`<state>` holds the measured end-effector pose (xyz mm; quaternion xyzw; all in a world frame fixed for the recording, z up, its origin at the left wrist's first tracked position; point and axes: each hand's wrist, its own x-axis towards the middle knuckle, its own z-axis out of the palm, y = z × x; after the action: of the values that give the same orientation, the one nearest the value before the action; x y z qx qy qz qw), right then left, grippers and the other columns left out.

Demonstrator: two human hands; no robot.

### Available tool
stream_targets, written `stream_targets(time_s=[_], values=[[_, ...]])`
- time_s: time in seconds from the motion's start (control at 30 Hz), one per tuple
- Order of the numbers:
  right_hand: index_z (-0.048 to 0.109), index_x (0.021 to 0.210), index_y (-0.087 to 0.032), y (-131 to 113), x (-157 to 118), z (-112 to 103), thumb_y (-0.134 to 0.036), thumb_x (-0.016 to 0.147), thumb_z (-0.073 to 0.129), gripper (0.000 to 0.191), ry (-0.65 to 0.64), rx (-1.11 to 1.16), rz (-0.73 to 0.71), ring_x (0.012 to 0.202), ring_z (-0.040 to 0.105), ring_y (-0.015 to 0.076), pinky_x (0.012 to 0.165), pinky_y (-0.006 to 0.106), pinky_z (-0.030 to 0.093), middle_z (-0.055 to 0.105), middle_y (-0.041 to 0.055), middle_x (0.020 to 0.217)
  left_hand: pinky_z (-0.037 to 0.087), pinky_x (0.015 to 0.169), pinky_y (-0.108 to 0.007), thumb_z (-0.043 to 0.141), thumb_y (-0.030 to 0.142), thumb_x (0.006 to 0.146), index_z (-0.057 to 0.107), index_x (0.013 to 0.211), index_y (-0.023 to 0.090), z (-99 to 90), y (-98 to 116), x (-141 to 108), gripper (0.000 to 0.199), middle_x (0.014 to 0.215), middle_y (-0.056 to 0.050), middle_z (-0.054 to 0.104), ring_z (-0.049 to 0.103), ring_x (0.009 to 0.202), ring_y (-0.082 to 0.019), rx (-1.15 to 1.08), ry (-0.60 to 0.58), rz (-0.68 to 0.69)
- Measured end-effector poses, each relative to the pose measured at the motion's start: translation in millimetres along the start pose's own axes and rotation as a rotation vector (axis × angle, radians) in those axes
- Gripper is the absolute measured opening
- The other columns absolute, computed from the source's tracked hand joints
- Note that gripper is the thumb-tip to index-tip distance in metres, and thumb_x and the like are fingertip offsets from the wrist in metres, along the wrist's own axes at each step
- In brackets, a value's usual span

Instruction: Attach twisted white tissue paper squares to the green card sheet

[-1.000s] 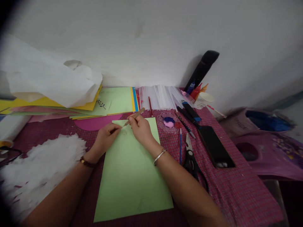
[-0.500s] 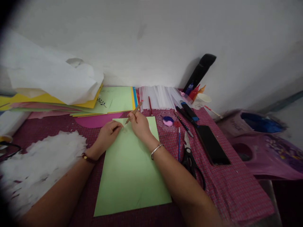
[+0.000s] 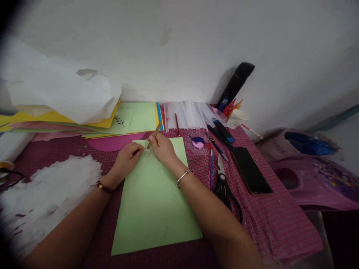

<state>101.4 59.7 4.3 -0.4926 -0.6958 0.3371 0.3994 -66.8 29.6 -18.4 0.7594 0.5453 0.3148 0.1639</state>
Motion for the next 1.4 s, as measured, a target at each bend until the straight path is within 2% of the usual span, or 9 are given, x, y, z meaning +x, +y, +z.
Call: stream_targets(time_s=[0.2, 0.8, 1.2, 1.27, 1.4], values=[[0.059, 0.085, -0.018, -0.3, 0.9, -1.2, -0.027, 0.092, 0.044, 0.019, 0.024, 0.012, 0.004, 0.072, 0.058, 0.0162, 0.067, 0.028, 0.042, 0.065, 0.0034, 0.079, 0.042, 0.076, -0.032, 0.049, 0.017, 0.086, 0.064, 0.081, 0.019, 1.4, -2.9, -0.8, 0.016, 0.082, -0.003, 0.063, 0.055, 0.083, -0.018, -0.014, 0.006, 0.018], [0.057, 0.083, -0.018, -1.5, 0.2, -1.1, -0.027, 0.093, 0.043, 0.019, -0.032, -0.095, 0.004, 0.076, 0.059, 0.0167, 0.070, 0.029, 0.043, 0.065, 0.0041, 0.080, 0.042, 0.074, -0.031, 0.050, 0.014, 0.084, 0.064, 0.080, 0.019, 0.9, -1.2, -0.5, 0.016, 0.081, -0.003, 0.063, 0.055, 0.081, -0.018, 0.004, 0.007, 0.047], [0.058, 0.082, -0.019, 1.5, 1.0, 2.5, -0.028, 0.091, 0.045, 0.018, -0.067, -0.041, -0.062, 0.074, 0.059, 0.0168, 0.068, 0.028, 0.043, 0.064, 0.0025, 0.079, 0.044, 0.072, -0.030, 0.051, 0.016, 0.082, 0.067, 0.079, 0.020, 1.3, 0.5, 0.6, 0.017, 0.079, -0.002, 0.064, 0.057, 0.079, -0.017, 0.004, 0.034, -0.012], [0.059, 0.082, -0.019, 2.2, 1.7, 0.6, -0.029, 0.091, 0.046, 0.018, -0.047, -0.028, -0.056, 0.073, 0.058, 0.0165, 0.067, 0.028, 0.043, 0.064, 0.0022, 0.077, 0.044, 0.071, -0.030, 0.051, 0.016, 0.082, 0.067, 0.079, 0.020, 1.0, 0.5, 1.2, 0.016, 0.078, -0.002, 0.064, 0.057, 0.078, -0.017, 0.017, 0.042, -0.028], [0.060, 0.083, -0.019, 5.1, 2.6, -7.7, -0.034, 0.093, 0.041, 0.026, 0.121, 0.030, -0.015, 0.068, 0.056, 0.0159, 0.062, 0.027, 0.041, 0.061, 0.0020, 0.072, 0.045, 0.072, -0.031, 0.052, 0.018, 0.082, 0.068, 0.078, 0.019, 0.5, 1.1, 1.8, 0.016, 0.080, -0.003, 0.065, 0.058, 0.079, -0.018, 0.022, 0.035, -0.043]])
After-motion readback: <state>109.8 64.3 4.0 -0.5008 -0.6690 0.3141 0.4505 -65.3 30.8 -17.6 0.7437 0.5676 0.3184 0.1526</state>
